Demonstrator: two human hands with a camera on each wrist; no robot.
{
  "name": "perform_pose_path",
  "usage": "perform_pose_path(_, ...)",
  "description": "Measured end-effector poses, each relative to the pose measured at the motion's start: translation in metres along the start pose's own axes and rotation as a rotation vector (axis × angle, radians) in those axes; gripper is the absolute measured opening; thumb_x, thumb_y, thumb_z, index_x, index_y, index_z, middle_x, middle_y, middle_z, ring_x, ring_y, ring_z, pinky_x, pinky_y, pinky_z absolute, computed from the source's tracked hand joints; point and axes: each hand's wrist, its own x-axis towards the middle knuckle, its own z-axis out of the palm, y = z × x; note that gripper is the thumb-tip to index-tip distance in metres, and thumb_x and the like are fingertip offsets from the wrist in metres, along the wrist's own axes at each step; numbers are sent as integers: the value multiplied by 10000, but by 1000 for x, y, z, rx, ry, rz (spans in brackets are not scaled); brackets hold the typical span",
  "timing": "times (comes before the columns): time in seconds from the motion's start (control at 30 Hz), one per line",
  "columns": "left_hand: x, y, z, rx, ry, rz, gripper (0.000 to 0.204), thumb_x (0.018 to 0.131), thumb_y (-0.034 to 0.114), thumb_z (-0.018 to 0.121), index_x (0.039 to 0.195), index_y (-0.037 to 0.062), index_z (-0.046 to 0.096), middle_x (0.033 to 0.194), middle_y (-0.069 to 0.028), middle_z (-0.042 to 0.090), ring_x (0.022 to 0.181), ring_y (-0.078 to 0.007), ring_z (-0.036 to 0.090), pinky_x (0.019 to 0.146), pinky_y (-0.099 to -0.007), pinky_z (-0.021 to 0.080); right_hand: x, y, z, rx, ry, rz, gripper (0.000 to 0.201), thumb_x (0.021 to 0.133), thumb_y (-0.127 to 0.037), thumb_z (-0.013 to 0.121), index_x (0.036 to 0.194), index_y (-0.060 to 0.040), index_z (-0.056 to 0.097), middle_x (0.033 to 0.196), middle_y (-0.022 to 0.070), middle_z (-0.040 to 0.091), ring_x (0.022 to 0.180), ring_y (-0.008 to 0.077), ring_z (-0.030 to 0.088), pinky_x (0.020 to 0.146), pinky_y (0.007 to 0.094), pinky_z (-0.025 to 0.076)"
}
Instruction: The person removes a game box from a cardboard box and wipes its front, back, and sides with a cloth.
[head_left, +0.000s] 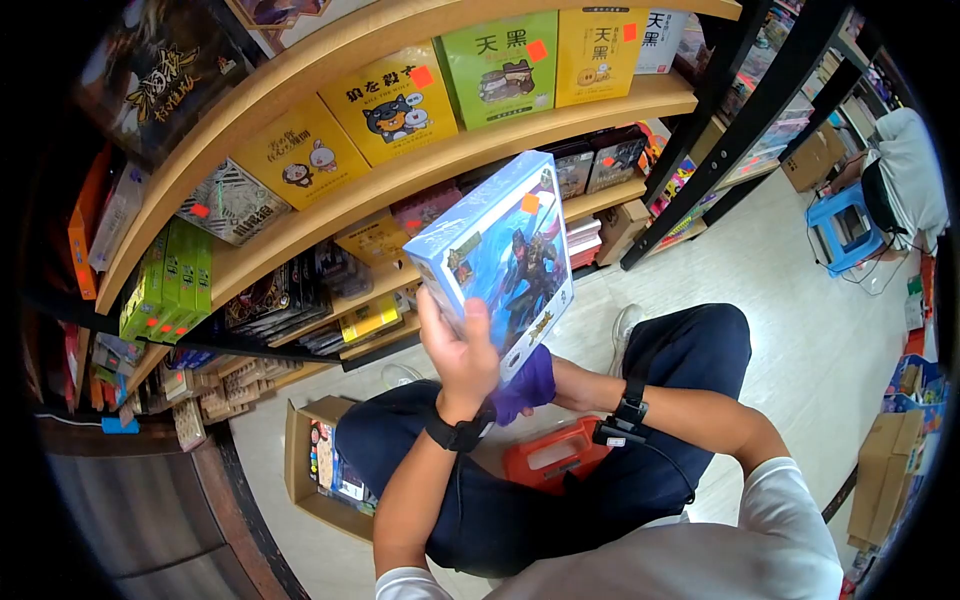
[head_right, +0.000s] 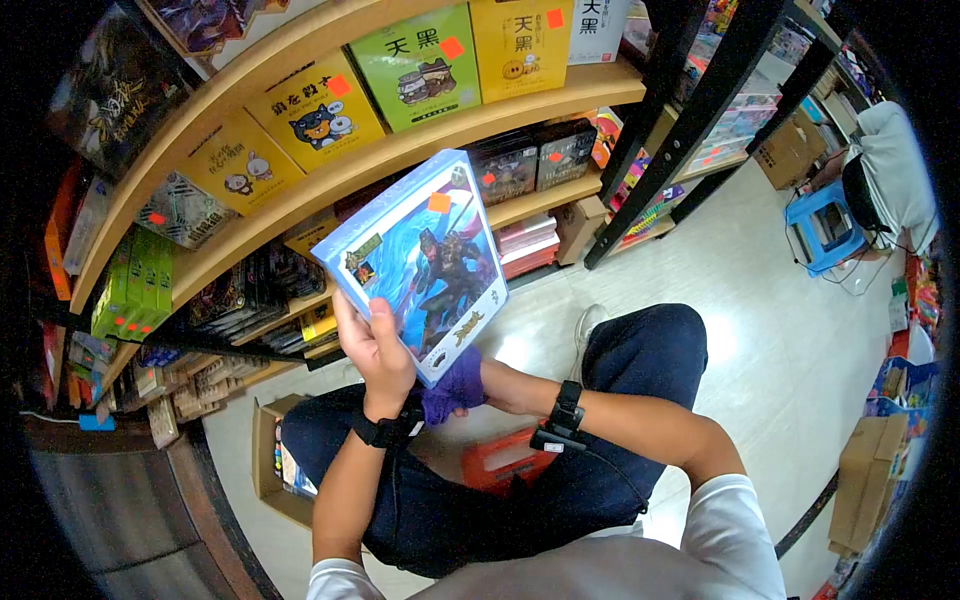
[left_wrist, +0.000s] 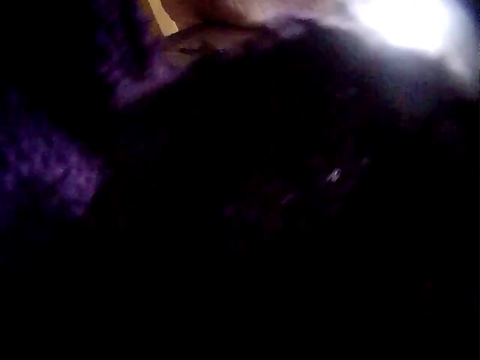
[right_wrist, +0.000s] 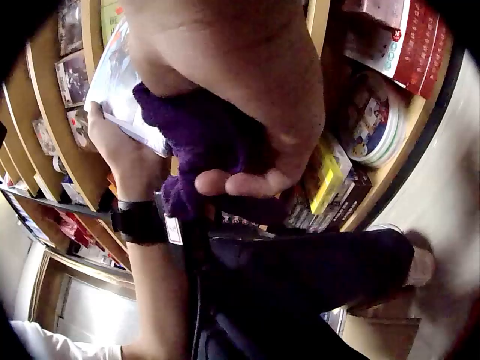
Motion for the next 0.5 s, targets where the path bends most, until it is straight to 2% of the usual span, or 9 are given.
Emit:
perform_pose_path(0.07, 4, 1, -2, 24, 17, 13, 443, 983, 221, 486, 1299, -69, 378, 1181, -125, 526, 1053, -152, 505, 939, -292, 395, -1, -12, 8, -14, 147, -45, 274, 992, -287, 441, 1041, -69, 600, 884, 66, 668, 717, 136, 625, 598, 251, 487)
perform_pose_path(0.17, 6, 2, -8, 85, -21, 18, 466, 984, 226, 480, 1321, -73, 363, 1197, -131, 524, 1065, -161, 503, 950, -298, 389, 1, -22, -5, 47, 309, -81, 303, 983, -330, 433, 1071, -85, 588, 857, 39, 658, 671, 126, 616, 554, 252, 485)
perform_pose_path(0.27, 5, -2, -9, 80, 52, -27, 412, 919, 188, 579, 1223, -56, 446, 1055, -113, 607, 940, -141, 555, 848, -302, 451, 1, -31, -32, 129, 415, -24, 296, 984, -286, 387, 1072, -90, 590, 851, 44, 661, 635, 125, 598, 549, 255, 483)
perform_pose_path(0.3, 6, 0, -9, 90, 46, -8, 412, 917, 183, 579, 1224, -58, 447, 1055, -115, 610, 940, -143, 558, 850, -303, 453, 1, -35, -34, 164, 467, -9, 295, 984, -276, 376, 1071, -92, 590, 848, 43, 659, 626, 125, 592, 546, 256, 482)
perform_pose_path(0.4, 6, 3, -9, 122, 40, 28, 404, 911, 184, 589, 1210, -56, 461, 1024, -111, 625, 918, -144, 570, 834, -307, 461, -1, -45, -36, 140, 561, -107, 280, 981, -217, 350, 1060, -77, 580, 845, 52, 648, 625, 137, 578, 544, 266, 478)
perform_pose_path(0.5, 1, 4, -15, 162, -104, -52, 454, 958, 214, 520, 1302, -55, 396, 1144, -96, 543, 1011, -135, 494, 908, -280, 403, -2, -46, -44, 81, 592, -186, 270, 987, -197, 348, 1059, -62, 570, 874, 67, 640, 660, 141, 585, 547, 268, 476)
